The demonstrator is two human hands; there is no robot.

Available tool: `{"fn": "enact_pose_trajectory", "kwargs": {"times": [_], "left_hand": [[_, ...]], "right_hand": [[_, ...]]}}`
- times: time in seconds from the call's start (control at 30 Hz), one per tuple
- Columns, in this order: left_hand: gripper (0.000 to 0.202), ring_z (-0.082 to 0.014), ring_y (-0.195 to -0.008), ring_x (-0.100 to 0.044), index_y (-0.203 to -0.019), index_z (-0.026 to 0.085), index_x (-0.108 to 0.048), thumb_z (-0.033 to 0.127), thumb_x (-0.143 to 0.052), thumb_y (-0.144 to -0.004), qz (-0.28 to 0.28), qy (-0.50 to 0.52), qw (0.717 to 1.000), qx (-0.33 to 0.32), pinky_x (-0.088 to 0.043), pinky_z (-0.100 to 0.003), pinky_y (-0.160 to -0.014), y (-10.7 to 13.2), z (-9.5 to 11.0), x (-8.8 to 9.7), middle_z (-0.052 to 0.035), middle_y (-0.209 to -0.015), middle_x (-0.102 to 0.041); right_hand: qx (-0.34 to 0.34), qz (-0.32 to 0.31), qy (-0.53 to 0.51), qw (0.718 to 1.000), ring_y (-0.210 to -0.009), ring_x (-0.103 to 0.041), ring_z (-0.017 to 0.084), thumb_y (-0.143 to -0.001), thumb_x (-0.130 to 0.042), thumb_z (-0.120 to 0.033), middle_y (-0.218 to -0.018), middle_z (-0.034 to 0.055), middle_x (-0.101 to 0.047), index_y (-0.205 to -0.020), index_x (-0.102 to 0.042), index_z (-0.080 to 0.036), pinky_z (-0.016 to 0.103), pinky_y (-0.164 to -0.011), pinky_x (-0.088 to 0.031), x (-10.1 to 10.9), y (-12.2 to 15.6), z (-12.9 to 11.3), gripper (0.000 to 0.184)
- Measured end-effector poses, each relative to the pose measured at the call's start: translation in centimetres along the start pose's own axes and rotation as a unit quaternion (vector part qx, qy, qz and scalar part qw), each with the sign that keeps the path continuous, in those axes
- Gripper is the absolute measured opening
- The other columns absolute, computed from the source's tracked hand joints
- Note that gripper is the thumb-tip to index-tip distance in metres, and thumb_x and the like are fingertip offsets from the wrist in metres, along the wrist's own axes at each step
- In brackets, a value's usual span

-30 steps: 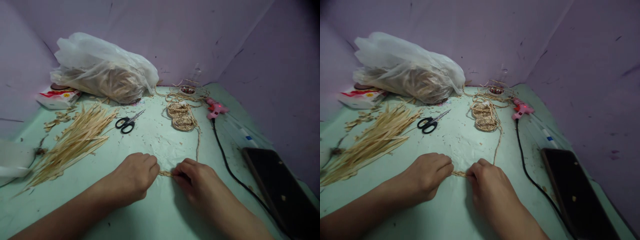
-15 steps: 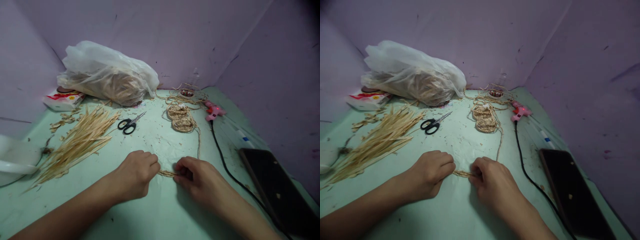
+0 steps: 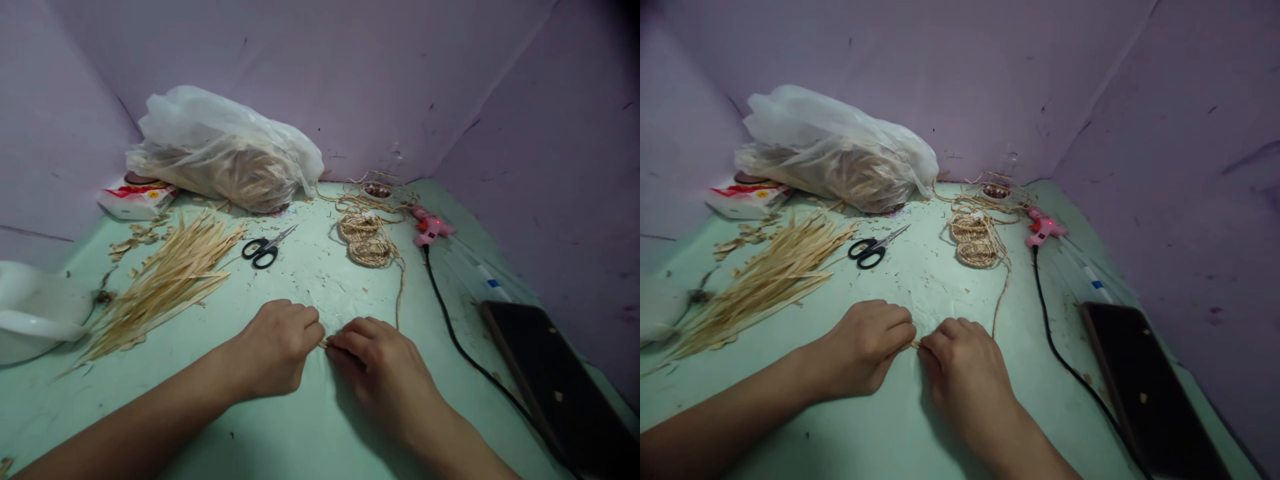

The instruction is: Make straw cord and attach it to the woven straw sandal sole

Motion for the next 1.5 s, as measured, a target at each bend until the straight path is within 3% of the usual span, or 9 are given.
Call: {"fn": "enact_pose_trajectory", "kwargs": {"times": [0.17,0.33,0.47,0.6,0.8,1.0,1.2,1.5], "left_hand": [[0.008,-0.0159,-0.061,-0.044,-0.07,0.017,-0.051,0.012,-0.047,-0.074,-0.01,0.016,1.0,0.002,-0.032,-0.031,-0.055,0.2,0.0,0.0,-0.0017,-0.07,-0.052],[0.013,-0.016,-0.066,-0.049,-0.075,0.017,-0.056,0.017,-0.045,-0.082,-0.035,0.081,0.996,0.027,-0.036,-0.031,-0.059,0.4,-0.5,0.4,-0.0023,-0.074,-0.055],[0.013,-0.0136,-0.079,-0.055,-0.091,0.017,-0.06,0.019,-0.051,-0.081,-0.073,0.254,0.96,0.09,-0.042,-0.025,-0.07,0.9,-2.2,2.0,-0.0025,-0.088,-0.059],[0.014,-0.0112,-0.075,-0.055,-0.089,0.018,-0.062,0.015,-0.057,-0.076,-0.094,0.301,0.935,0.165,-0.042,-0.022,-0.068,1.4,-3.2,3.2,0.0003,-0.084,-0.061],[0.01,-0.017,-0.078,-0.055,-0.083,0.018,-0.065,0.023,-0.057,-0.079,-0.057,0.21,0.964,0.153,-0.04,-0.032,-0.073,0.7,-1.0,1.6,-0.0032,-0.08,-0.062],[0.018,-0.0161,-0.069,-0.052,-0.075,0.016,-0.062,0.013,-0.046,-0.082,0.01,0.158,0.983,0.088,-0.038,-0.034,-0.069,0.0,0.2,-0.3,-0.0035,-0.07,-0.057],[0.012,-0.0176,-0.07,-0.047,-0.072,0.015,-0.055,0.007,-0.046,-0.075,0.013,0.078,0.994,0.069,-0.037,-0.036,-0.071,0.3,0.5,-0.7,-0.0048,-0.073,-0.054],[0.019,-0.0169,-0.069,-0.044,-0.076,0.015,-0.053,0.001,-0.044,-0.066,0.054,-0.015,0.998,-0.017,-0.036,-0.042,-0.085,0.2,1.1,-0.1,-0.0047,-0.073,-0.053]], "right_hand": [[0.018,0.042,0.087,0.995,-0.062,-0.055,0.017,-0.078,-0.058,-0.015,-0.066,0.0003,-0.063,-0.074,-0.066,-0.022,0.03,-0.057,-0.033,-0.3,0.2,-0.3,0.011],[0.025,0.051,0.086,0.995,-0.063,-0.054,0.016,-0.077,-0.056,-0.013,-0.068,-0.0001,-0.062,-0.072,-0.066,-0.023,0.028,-0.054,-0.029,-0.4,0.4,-0.4,0.015],[0.022,0.047,0.059,0.997,-0.066,-0.054,0.015,-0.077,-0.055,-0.01,-0.071,-0.0006,-0.062,-0.074,-0.066,-0.024,0.027,-0.053,-0.028,-0.4,0.6,-0.1,0.018],[0.018,0.035,0.043,0.998,-0.067,-0.053,0.014,-0.078,-0.053,-0.01,-0.072,-0.0013,-0.061,-0.076,-0.066,-0.025,0.027,-0.054,-0.028,-0.7,0.7,0.2,0.02],[0.015,0.031,0.042,0.999,-0.067,-0.052,0.015,-0.079,-0.053,-0.012,-0.072,-0.0008,-0.061,-0.074,-0.065,-0.024,0.027,-0.055,-0.028,-0.7,0.7,0.2,0.018],[0.021,0.019,0.029,0.999,-0.068,-0.053,0.015,-0.08,-0.052,-0.013,-0.073,-0.0002,-0.062,-0.076,-0.065,-0.024,0.028,-0.058,-0.031,-0.4,0.6,0.4,0.018],[0.048,0.066,0.1,0.992,-0.062,-0.053,0.017,-0.077,-0.056,-0.013,-0.066,0.0008,-0.063,-0.071,-0.065,-0.021,0.031,-0.061,-0.031,-0.5,0.2,-0.3,0.014],[0.016,0.041,0.115,0.992,-0.058,-0.054,0.017,-0.07,-0.057,-0.016,-0.062,0.0025,-0.062,-0.061,-0.061,-0.019,0.032,-0.059,-0.029,-0.2,-0.1,-1.2,0.011]]}}
Point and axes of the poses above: each hand's wrist, its own y-axis away from the middle knuckle, its own x-axis out of the back of the hand, z = x × y, the point moved 3 cm from there along -y, towards the middle knuckle
